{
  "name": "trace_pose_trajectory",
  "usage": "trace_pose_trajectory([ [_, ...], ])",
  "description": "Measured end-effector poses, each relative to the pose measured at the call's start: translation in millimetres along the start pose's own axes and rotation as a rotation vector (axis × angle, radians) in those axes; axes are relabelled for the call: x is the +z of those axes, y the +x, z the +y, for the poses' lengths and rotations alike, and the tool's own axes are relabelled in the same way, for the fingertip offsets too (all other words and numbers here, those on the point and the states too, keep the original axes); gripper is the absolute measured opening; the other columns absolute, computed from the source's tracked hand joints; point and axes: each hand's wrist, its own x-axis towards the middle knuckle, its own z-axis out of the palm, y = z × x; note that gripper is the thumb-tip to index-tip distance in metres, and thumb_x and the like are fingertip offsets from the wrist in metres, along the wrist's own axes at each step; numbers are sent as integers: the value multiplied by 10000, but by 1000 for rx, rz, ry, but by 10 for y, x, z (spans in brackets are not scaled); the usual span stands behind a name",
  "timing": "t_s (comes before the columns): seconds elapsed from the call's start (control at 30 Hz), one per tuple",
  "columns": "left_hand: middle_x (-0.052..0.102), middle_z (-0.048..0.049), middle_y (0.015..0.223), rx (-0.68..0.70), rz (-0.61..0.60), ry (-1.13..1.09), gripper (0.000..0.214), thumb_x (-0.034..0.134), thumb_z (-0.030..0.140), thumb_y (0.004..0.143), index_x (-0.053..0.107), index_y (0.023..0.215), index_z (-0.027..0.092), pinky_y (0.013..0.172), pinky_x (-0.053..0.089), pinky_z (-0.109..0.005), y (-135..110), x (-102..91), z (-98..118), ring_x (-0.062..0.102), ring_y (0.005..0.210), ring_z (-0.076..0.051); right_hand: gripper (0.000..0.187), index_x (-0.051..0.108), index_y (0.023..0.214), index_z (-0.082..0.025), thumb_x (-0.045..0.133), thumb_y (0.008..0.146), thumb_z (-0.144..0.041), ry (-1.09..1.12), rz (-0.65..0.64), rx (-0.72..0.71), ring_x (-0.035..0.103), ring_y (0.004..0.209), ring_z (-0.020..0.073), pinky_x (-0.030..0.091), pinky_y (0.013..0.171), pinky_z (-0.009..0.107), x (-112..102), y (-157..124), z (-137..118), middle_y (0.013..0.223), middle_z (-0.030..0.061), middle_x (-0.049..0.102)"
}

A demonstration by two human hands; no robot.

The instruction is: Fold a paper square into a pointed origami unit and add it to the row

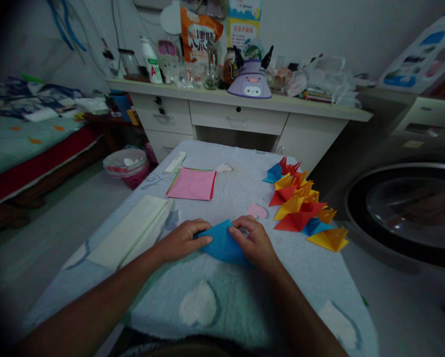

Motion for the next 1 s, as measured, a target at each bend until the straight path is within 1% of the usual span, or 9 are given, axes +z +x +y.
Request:
trace_pose_trajectory([
  [0.1,604,-9,788,2,-3,17,246,516,382,895,643,832,181,666,421,-246,-5,6,-9,573,760,-157,214,637,735,-210,577,859,-374,2,2,4,574,761,180,452,718,299,1,0,4,758,22,621],
  [0.27,613,-18,800,10,27,53,244,521,373,904,659,848,179,699,431,-259,-5,18,-39,580,783,-165,211,637,738,-211,567,866,-363,1,-8,-13,577,766,181,453,732,303,7,0,-7,755,20,623],
  [0.47,607,-17,772,20,-6,83,254,529,370,900,654,813,167,675,419,-252,10,7,-50,571,751,-158,222,629,733,-207,561,875,-364,-7,-18,-21,571,767,176,450,731,297,19,-5,0,750,21,620],
  [0.63,613,-12,816,46,20,35,233,528,369,905,652,897,172,698,416,-244,11,9,-56,569,781,-153,226,629,740,-200,563,881,-364,4,-30,-7,564,775,171,435,738,293,23,-1,34,754,18,604],
  [0.83,592,-7,779,20,30,53,230,515,351,908,648,851,172,683,407,-242,16,6,-61,559,769,-152,209,633,756,-201,572,879,-359,21,-17,5,557,783,169,427,748,296,40,-12,38,770,15,592],
  [1.0,590,-7,751,24,27,166,213,517,321,907,629,809,169,680,390,-250,31,1,-40,547,748,-154,216,633,763,-202,560,885,-365,-14,-12,12,561,799,173,419,773,305,74,-16,46,782,18,598],
])
